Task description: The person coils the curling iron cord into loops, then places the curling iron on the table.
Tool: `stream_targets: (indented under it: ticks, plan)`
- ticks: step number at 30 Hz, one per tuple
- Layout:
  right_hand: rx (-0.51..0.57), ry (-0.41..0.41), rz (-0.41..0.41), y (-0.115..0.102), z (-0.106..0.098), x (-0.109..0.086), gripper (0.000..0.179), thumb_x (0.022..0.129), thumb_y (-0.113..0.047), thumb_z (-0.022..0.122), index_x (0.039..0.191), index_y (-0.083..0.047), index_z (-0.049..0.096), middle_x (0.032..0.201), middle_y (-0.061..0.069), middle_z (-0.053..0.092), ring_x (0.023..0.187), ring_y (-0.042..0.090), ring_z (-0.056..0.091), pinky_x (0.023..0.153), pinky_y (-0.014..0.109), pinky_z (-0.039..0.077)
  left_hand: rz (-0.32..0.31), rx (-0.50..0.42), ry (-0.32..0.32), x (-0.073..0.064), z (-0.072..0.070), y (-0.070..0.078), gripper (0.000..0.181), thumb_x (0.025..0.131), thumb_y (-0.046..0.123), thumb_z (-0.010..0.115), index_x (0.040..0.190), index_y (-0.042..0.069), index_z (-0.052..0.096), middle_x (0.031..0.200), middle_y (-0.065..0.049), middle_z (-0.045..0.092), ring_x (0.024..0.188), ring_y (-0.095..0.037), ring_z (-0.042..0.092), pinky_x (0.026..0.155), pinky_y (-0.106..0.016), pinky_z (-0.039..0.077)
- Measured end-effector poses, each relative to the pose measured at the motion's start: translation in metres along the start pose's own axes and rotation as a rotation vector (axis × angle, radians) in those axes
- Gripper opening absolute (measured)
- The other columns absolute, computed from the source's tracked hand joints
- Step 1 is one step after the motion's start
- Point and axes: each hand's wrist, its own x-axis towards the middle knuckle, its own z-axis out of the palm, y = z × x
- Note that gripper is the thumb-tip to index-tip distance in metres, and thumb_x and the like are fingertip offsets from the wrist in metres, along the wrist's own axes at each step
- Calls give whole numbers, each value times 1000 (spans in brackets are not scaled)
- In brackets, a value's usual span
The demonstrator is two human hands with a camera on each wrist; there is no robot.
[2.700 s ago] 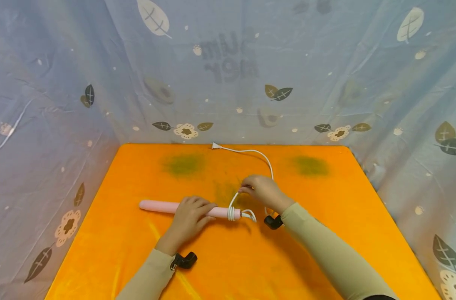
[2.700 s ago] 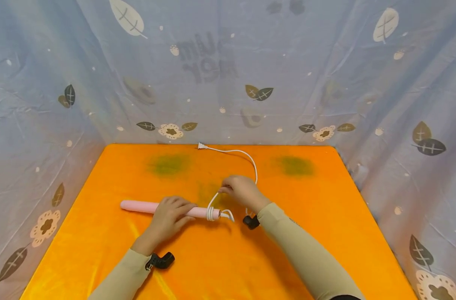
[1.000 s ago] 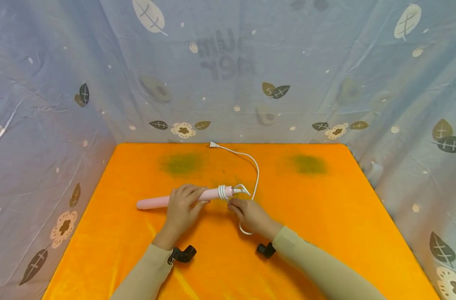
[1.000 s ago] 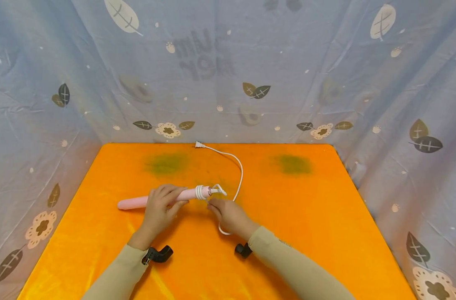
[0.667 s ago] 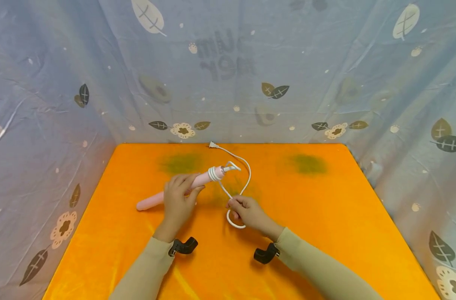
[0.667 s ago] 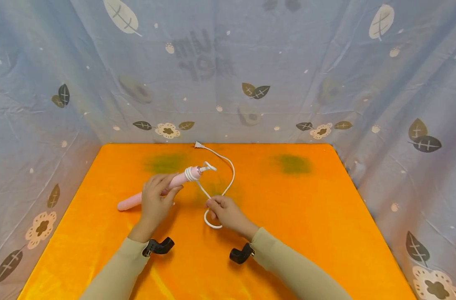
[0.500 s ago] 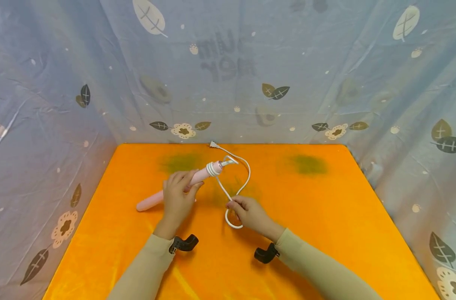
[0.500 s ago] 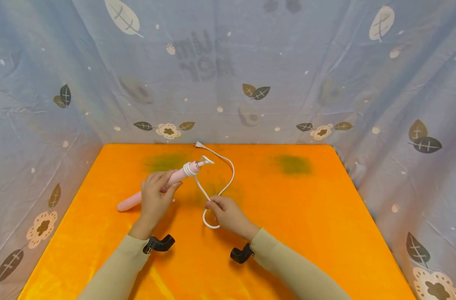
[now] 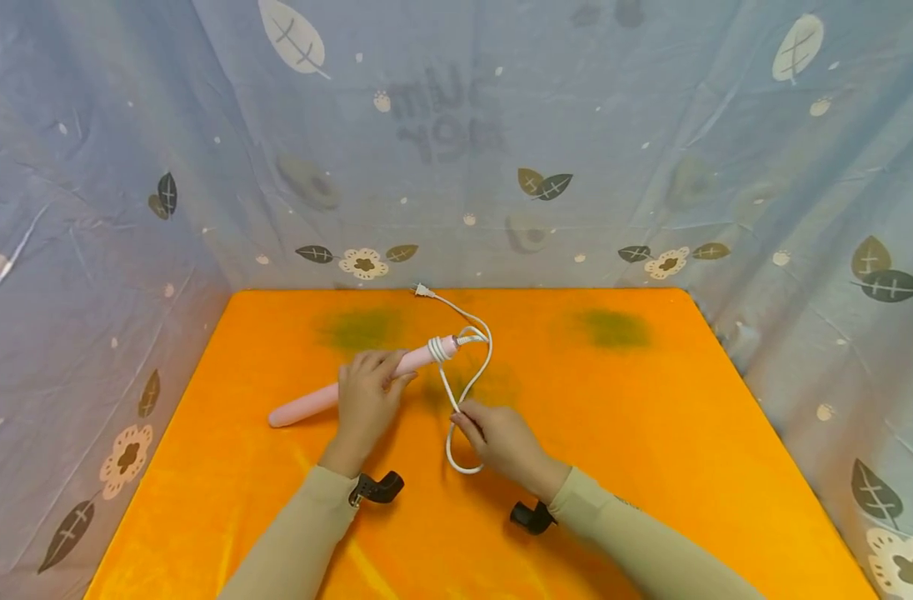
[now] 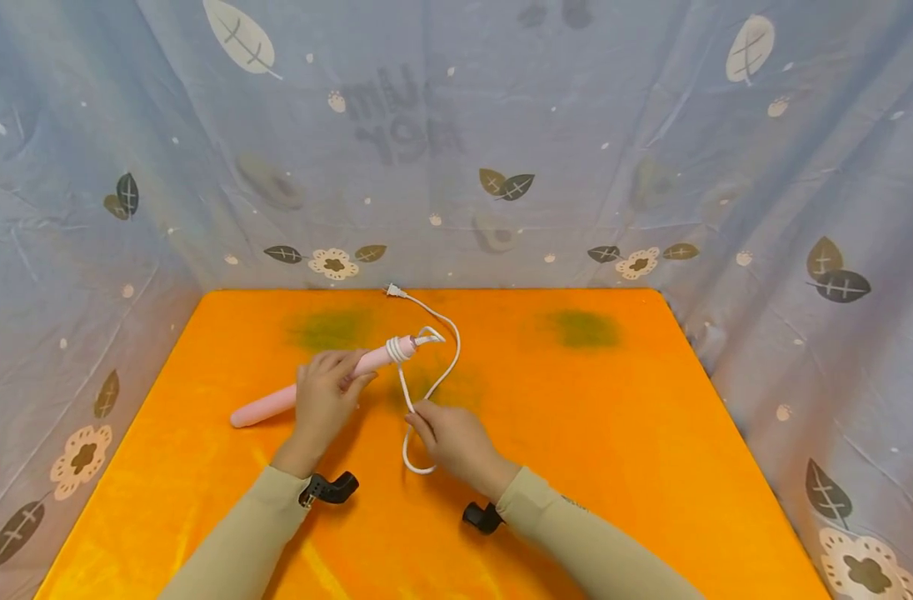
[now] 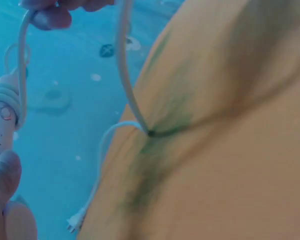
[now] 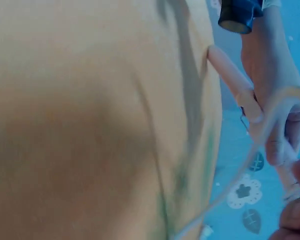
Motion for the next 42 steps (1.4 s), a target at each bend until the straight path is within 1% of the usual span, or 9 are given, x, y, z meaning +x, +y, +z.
stream_targets:
  ticks: [6,11,15,19,23,31,34,39,42]
  plan:
    - [48,-113,-10,-9,-15,9,24,100,-25,55,79,-15,52,57,-10,33,46,1,28,44,18,30,100,65,-55,-12,11,-3,40,80,24,80,117,14,71,104,-6,67,98,-30,57,73,-45,35]
    - [427,-221,211,-10,-32,18,25,103,-23,49,83,-10,56,61,-1,51,48,14,43,45,25,39,190,88,-77,-22,16,-4,39,79,21,81,116,15,71,103,-5,67,98,-30,57,75,-44,37]
    - [825,-263,410,-8,-35,20,24,104,-15,47,110,5,58,91,13,68,82,28,66,73,34,55,216,95,-82,-24,18,-4,38,79,21,81,115,14,72,103,-6,67,98,-31,57,76,-45,38]
    - [1270,-191,625,-9,-35,21,39,103,-10,45,134,14,42,126,22,56,115,26,59,97,36,46,209,86,-68,-23,19,-3,37,79,18,81,115,12,72,102,-8,67,97,-33,57,77,-46,39]
    - [1489,-82,763,-9,-36,22,41,104,-13,45,136,11,40,121,16,53,101,15,60,91,24,48,188,116,-69,-22,19,-4,39,80,18,81,117,11,71,103,-7,66,99,-32,56,77,-45,39]
    - [1444,-20,855,-7,-29,16,18,101,-19,53,105,-1,51,94,5,48,81,16,48,75,27,46,182,145,-71,-22,20,-6,38,80,18,81,116,11,71,103,-7,65,98,-31,55,76,-45,39]
    - [1223,-143,776,-5,-24,10,24,97,-17,61,107,0,48,92,8,49,80,20,49,75,34,46,176,149,-85,-23,21,-8,37,81,18,80,116,11,71,103,-7,65,99,-31,55,77,-45,39]
    - [581,-310,445,0,-19,1,19,97,-10,58,111,1,49,91,9,57,74,20,53,63,34,46,150,149,-70,-23,22,-11,37,81,18,80,116,11,72,103,-8,65,100,-33,55,78,-46,40]
    - [609,-236,449,5,-16,-1,20,99,-9,54,114,5,53,100,15,61,85,25,60,73,35,52,134,141,-58,-20,20,-12,38,81,19,79,117,10,72,102,-9,65,99,-34,55,78,-47,40]
